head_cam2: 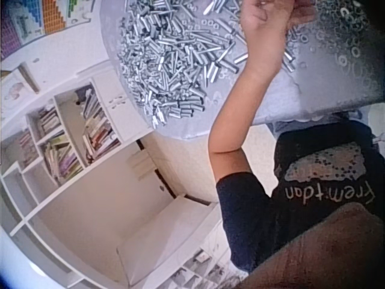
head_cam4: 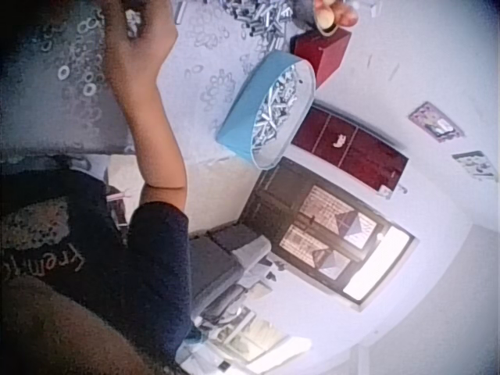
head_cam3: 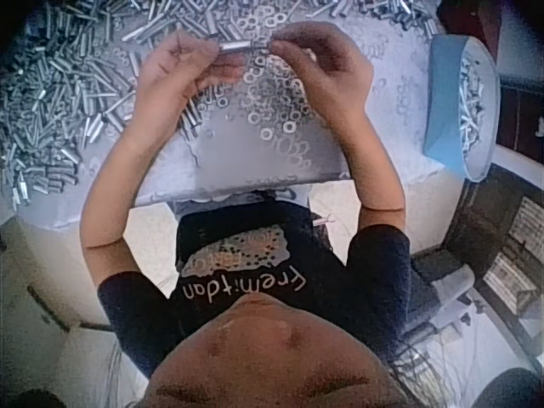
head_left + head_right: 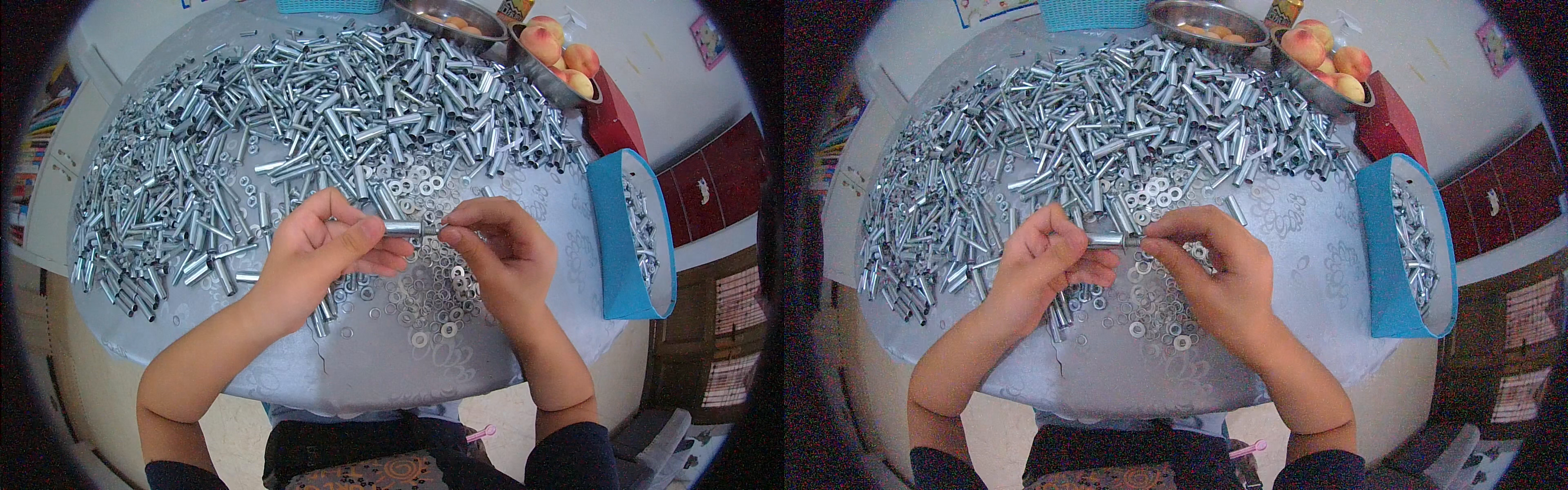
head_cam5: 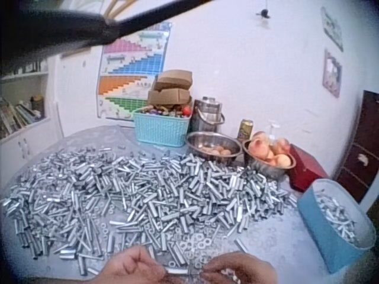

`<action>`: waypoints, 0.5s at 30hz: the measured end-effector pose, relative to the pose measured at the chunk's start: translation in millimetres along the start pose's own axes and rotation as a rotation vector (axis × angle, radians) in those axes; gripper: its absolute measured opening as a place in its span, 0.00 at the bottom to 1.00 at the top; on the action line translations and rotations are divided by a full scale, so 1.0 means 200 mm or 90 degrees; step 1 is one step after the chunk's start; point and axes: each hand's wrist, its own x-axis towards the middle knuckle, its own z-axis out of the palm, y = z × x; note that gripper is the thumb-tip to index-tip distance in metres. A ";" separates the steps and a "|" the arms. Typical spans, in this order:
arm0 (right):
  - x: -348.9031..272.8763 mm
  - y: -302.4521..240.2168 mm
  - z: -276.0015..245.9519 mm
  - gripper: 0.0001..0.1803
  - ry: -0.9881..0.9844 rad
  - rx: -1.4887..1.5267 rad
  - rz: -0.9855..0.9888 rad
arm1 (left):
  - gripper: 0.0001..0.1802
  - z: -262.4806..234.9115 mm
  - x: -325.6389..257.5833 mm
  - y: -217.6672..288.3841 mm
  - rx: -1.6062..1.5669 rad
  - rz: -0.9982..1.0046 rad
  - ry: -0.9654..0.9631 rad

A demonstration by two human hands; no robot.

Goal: The person sits at a table covered with metal hardware and repeatedly picks up cylindrical metal pieces and washers. They slide the washers onto the cylinders one by one and place the assembled units into a blue container on the right side of the table.

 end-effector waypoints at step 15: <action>0.01 -0.01 -0.02 0.07 -0.029 -0.038 0.022 | 0.09 -0.01 0.01 0.00 -0.006 -0.030 -0.042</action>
